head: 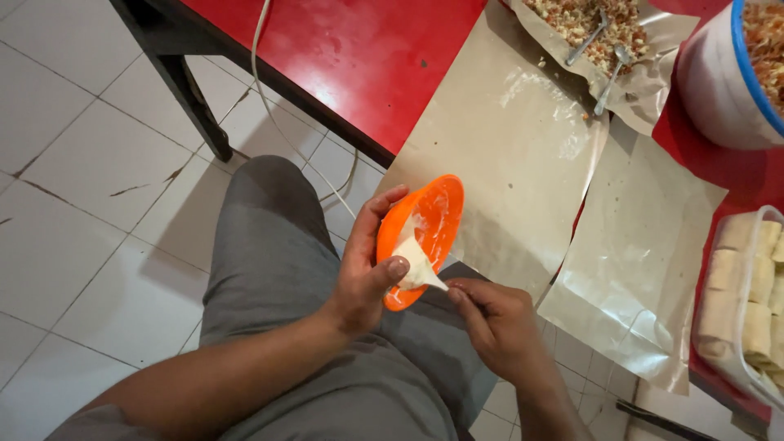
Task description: The person scoops a vegetable filling onto a round wrapper, folds it into a roll, and places it in a container. They then mix a white paste in a small bowl using a spoon.
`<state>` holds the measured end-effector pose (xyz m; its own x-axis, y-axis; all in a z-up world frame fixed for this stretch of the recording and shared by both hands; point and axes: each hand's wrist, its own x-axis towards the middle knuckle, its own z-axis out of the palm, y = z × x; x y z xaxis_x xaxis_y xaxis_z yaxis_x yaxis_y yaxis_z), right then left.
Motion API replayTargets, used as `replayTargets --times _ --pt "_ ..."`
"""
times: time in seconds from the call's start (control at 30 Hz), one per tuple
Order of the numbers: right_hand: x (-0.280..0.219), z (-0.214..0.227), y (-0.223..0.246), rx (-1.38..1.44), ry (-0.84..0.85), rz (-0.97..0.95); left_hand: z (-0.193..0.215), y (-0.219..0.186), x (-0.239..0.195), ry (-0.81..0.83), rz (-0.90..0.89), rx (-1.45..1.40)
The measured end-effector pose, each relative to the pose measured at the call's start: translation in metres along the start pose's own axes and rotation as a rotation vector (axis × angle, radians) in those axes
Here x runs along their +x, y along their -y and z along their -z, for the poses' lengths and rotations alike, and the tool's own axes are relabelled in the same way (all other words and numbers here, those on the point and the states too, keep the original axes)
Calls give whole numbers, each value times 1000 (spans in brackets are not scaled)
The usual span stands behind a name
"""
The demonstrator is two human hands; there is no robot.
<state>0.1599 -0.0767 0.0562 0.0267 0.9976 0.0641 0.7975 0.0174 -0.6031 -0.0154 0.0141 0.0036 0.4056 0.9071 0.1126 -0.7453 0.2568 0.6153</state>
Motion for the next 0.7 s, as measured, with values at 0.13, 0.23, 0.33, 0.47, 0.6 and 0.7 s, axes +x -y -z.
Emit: replayTargets --times 0.13,0.23,0.33,0.47,0.6,0.7 --pt "9 -5 6 272 71 -118 -2 -4 0 -8 15 52" --pt "19 -11 1 486 27 -117 13 19 4 0 -3 -42" --pt "25 -4 -5 569 -76 -44 12 27 6 -1 -20 -237" --pt "20 20 -14 417 -210 34 2 42 5 -112 21 -522" --pt "19 50 12 296 -279 141 8 28 15 -66 74 -560" --pt "14 67 23 275 -301 172 -1 14 17 -56 124 -498"
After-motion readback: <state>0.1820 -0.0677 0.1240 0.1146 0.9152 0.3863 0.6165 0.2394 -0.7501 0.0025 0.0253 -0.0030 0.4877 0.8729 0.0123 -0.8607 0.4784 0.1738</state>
